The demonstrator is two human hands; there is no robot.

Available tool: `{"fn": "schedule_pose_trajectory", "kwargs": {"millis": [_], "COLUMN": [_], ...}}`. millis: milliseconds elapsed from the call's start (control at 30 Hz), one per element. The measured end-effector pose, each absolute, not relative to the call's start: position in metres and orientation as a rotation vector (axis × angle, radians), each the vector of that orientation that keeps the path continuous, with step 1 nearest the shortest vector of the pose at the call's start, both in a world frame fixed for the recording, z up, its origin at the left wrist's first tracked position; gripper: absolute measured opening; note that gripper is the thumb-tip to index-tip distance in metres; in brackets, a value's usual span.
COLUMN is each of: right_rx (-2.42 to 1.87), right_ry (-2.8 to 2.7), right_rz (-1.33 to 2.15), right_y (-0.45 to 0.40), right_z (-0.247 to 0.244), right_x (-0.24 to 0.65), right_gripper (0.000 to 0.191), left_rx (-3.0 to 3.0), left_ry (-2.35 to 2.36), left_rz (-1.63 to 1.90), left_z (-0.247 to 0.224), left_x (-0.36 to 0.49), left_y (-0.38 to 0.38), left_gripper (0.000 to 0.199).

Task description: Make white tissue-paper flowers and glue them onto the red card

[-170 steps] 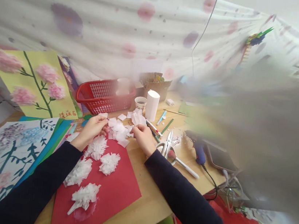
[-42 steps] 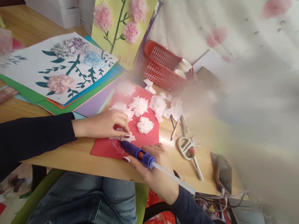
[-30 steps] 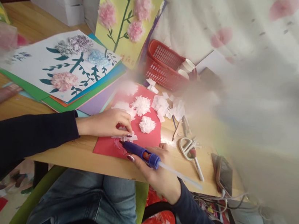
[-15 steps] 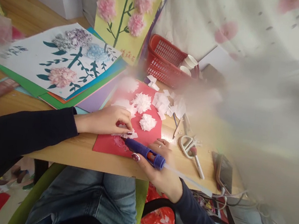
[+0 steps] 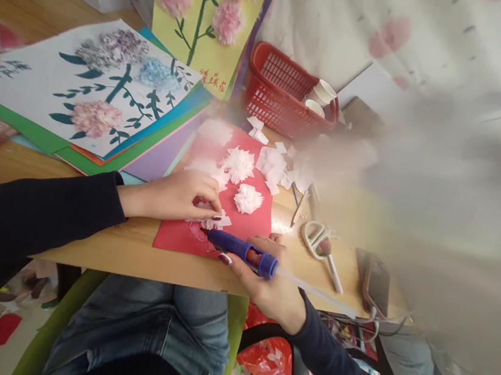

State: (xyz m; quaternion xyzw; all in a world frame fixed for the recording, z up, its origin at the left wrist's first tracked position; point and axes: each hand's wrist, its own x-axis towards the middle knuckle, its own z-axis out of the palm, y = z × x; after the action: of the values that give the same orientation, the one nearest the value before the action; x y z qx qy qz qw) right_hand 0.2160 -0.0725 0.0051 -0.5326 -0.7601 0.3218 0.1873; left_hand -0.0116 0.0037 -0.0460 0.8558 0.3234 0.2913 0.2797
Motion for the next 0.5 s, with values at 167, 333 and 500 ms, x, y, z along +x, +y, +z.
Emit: {"fn": "schedule_pose_trajectory", "kwargs": {"millis": [167, 333, 500], "right_rx": [-1.496, -1.478, -1.405], "right_ry": [-2.122, -2.278, -2.330], "right_rz": [1.031, 0.828, 0.806], "right_y": [-0.0711, -0.0686, -0.0673], "right_z": [0.0070, 0.0095, 0.0108], "right_x": [0.2142, 0.2151, 0.2156], "right_gripper": [0.042, 0.048, 0.049], "left_rx": [2.292, 2.291, 2.280], "left_ry": [0.858, 0.852, 0.844], "left_rz": [0.786, 0.785, 0.785], "left_z": [-0.0484, -0.0477, -0.0477], "left_x": [-0.0115, -0.0111, -0.0110], "left_y": [0.0046, 0.0044, 0.0045], "left_gripper": [0.008, 0.010, 0.011]}}
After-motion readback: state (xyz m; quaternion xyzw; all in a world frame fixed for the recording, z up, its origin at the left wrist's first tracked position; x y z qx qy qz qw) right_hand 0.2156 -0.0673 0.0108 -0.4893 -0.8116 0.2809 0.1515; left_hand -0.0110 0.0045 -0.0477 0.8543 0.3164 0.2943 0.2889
